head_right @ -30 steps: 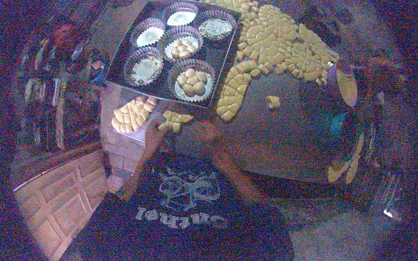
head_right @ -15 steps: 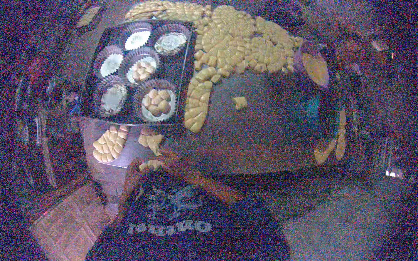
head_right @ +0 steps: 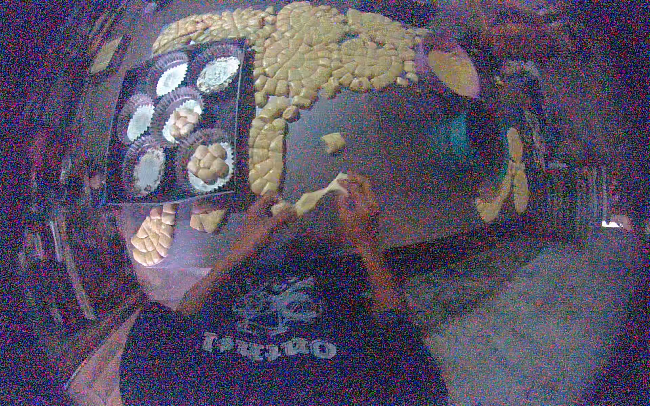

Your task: The person shapes pieces of dough into rounds by hand and places them into paper liners on a tray.

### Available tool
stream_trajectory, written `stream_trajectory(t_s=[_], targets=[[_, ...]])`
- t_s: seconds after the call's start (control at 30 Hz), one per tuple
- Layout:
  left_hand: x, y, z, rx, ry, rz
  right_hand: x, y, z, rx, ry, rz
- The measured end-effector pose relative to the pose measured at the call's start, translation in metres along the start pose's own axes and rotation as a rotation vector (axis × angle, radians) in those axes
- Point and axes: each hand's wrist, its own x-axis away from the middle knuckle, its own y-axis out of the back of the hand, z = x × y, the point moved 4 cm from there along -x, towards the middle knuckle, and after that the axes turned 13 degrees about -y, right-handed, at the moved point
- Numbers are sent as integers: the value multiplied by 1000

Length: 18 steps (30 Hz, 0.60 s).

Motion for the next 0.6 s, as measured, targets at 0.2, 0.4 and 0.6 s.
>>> stream_trajectory(t_s=[0.2, 0.4, 0.6], targets=[[-70, -25, 53, -287, -203, -284, -38, -31, -65, -12, -31, 15], [-77, -11, 131, -536, -85, -295, -65, -71, -169, -4, 5, -12], [-64, -42, 72, -577, -342, -292, -80, -57, -147, -51, -7, 128]])
